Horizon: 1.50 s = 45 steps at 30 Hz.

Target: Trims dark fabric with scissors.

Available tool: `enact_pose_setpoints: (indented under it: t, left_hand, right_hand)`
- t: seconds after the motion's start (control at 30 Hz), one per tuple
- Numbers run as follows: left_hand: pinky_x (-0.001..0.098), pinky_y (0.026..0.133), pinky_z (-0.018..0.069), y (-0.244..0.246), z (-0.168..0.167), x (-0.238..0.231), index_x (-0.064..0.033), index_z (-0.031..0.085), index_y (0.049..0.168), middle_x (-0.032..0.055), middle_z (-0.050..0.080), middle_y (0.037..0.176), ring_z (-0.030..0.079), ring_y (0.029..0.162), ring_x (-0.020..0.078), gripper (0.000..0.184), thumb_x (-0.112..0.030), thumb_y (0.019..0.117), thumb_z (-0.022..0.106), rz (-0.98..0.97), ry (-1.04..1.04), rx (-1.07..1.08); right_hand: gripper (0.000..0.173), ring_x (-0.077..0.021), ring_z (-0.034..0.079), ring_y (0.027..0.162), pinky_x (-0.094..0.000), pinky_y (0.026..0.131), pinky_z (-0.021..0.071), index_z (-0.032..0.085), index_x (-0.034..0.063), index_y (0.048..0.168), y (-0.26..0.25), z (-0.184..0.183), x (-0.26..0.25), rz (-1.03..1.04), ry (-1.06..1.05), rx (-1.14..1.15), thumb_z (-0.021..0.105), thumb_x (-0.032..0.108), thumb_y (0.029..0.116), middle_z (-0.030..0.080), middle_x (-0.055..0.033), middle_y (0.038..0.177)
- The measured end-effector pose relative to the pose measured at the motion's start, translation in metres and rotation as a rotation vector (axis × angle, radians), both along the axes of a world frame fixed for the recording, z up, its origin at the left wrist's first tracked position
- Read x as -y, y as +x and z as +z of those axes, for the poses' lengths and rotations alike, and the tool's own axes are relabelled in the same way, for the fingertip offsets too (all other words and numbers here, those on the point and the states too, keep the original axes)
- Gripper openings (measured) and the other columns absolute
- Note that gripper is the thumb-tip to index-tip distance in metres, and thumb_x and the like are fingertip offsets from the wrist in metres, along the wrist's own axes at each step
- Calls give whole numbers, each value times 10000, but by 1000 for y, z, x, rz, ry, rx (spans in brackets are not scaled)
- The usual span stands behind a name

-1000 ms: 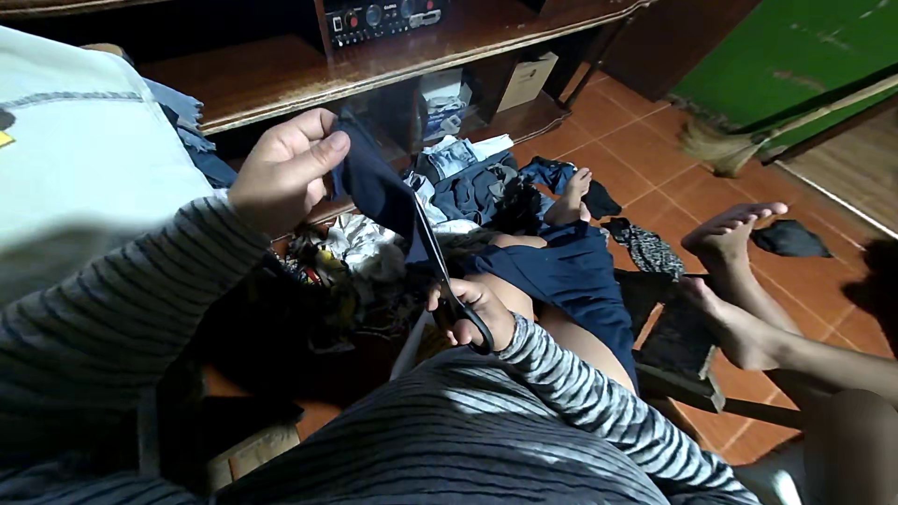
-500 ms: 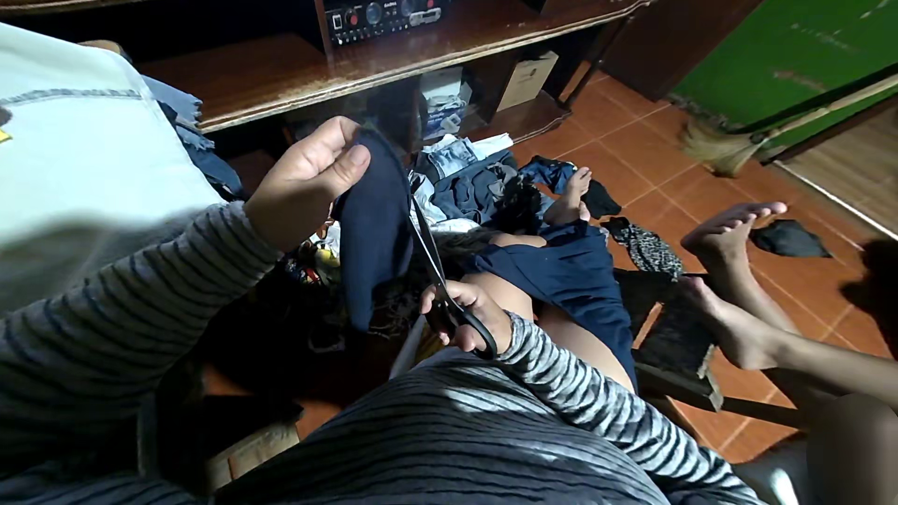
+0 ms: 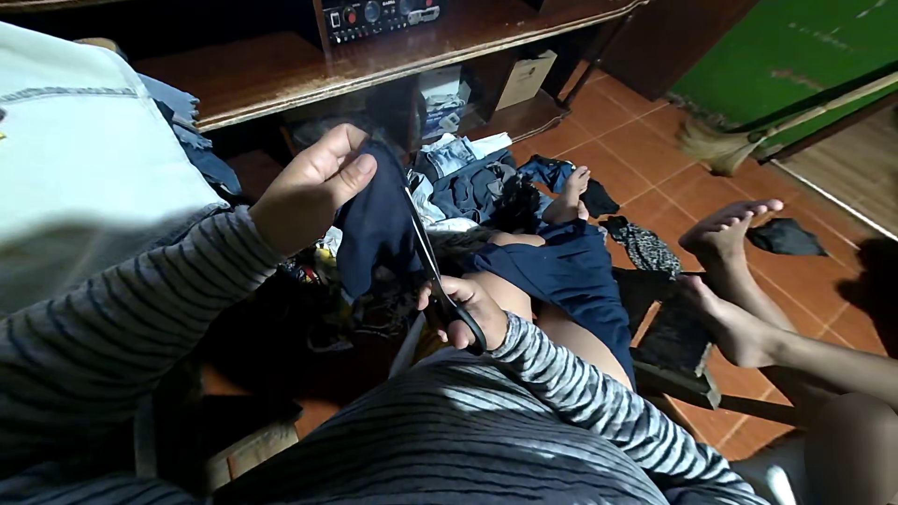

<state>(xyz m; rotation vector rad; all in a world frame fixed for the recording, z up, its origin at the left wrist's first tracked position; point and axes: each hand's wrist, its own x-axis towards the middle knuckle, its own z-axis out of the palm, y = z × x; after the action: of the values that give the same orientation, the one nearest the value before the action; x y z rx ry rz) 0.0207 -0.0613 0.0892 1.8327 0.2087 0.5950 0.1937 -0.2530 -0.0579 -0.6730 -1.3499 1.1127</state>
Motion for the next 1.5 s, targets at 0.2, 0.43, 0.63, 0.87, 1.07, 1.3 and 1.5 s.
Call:
enact_pose_setpoints:
  t: [0.2,0.43,0.63,0.87,1.07,1.3,1.5]
  left_hand:
    - [245,859,587,0,-1,1,-142,569,1135,-72,688,978,681,932,30,144,-171,1081,438,2,38,-16]
    - [184,817,566,1,-4,1,-123,585,1103,-88,685,935,663,885,-17,133,-144,1071,458,-20,89,-28]
    - [197,789,577,1,-4,3,-123,584,1087,-76,690,916,673,857,-1,130,-137,1067,457,-20,64,-52]
    - [181,704,573,0,0,4,-132,613,1046,-84,693,837,665,762,-11,66,-134,1034,549,52,1,-127]
    - [111,593,489,1,-2,10,-130,636,980,-100,688,756,616,669,-56,32,-103,980,617,32,48,-177]
    - [132,648,525,2,-3,10,-111,662,988,-88,691,762,638,696,-35,30,-107,969,638,61,45,-197]
    - [141,663,544,1,-2,13,-103,673,958,-78,696,760,650,700,-27,30,-83,947,655,60,42,-213]
  right_hand:
    - [500,34,559,616,-159,552,490,660,71,1130,0,1,1,-1,16,13,751,503,895,612,93,765]
    - [566,7,587,660,-198,608,526,654,76,1153,1,3,-1,-19,46,33,707,580,899,620,80,788]
    - [457,33,557,602,-165,548,497,664,74,1105,0,3,1,-33,8,20,740,482,912,610,95,750]
    - [488,18,569,621,-176,557,505,661,75,1119,1,1,1,-46,12,30,725,513,915,611,86,769]
    - [559,19,576,654,-190,612,519,655,71,1139,2,1,-1,-54,36,57,728,565,888,607,97,763]
    - [464,27,575,615,-166,550,510,663,49,1091,1,2,1,-92,-5,57,743,470,914,615,89,774]
    - [545,14,572,669,-186,611,511,643,55,1146,0,3,-1,-73,10,73,712,543,912,601,86,788]
